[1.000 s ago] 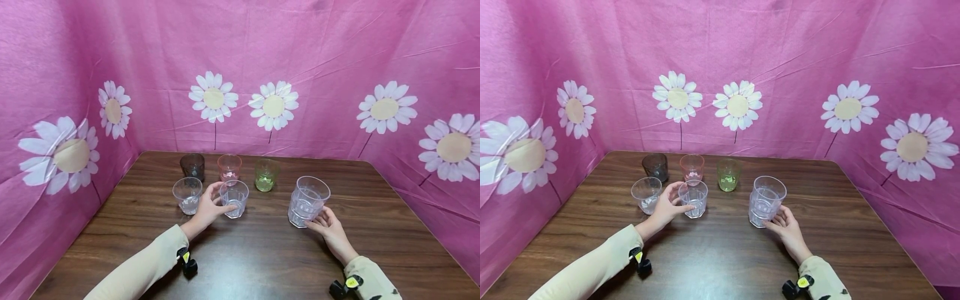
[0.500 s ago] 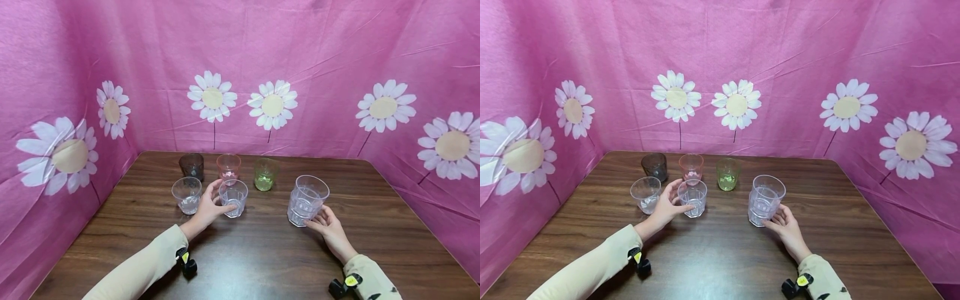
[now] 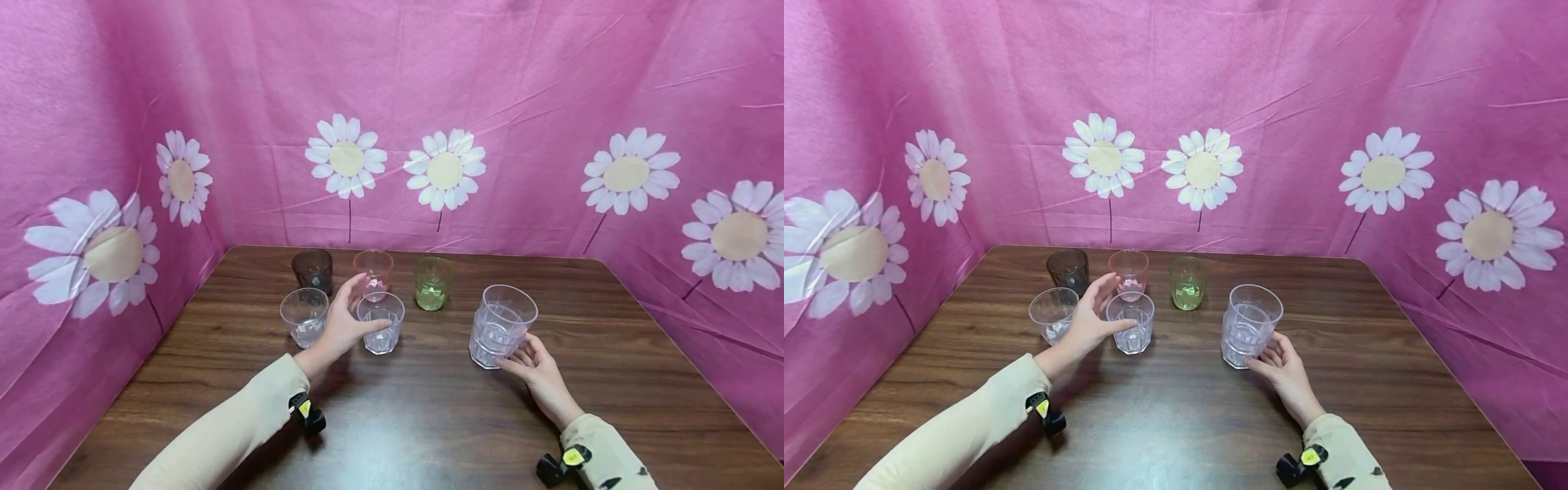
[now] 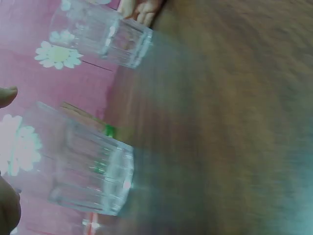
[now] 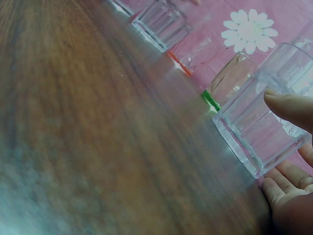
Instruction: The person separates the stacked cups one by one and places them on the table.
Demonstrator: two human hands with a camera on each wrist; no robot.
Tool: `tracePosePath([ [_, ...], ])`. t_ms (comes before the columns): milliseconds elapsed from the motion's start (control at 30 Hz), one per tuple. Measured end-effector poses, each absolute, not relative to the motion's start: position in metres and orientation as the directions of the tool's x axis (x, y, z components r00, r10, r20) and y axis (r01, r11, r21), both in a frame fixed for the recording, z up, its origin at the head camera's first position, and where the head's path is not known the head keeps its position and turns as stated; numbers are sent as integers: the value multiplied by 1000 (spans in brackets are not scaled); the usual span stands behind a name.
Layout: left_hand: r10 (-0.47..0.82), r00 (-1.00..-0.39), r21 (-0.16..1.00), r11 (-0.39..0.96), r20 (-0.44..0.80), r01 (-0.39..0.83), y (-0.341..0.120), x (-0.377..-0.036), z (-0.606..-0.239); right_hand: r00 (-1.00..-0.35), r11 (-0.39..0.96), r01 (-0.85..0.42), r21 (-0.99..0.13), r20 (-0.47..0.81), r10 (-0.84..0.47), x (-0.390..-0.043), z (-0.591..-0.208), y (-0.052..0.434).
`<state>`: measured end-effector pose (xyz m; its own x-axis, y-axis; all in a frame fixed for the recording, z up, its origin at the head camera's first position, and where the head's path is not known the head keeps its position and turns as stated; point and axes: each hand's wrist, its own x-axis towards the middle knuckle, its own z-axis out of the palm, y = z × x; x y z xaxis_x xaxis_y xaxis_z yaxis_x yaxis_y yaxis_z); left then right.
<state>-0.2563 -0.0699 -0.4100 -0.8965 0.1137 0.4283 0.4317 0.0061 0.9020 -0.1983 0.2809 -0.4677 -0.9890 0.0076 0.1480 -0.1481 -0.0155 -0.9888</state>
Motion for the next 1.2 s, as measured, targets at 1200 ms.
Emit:
tracePosePath([
  [1200, 363, -854, 928, -154, 372, 339, 61, -259, -373, -990, 21, -143, -989, 143, 8, -196, -464, 280],
])
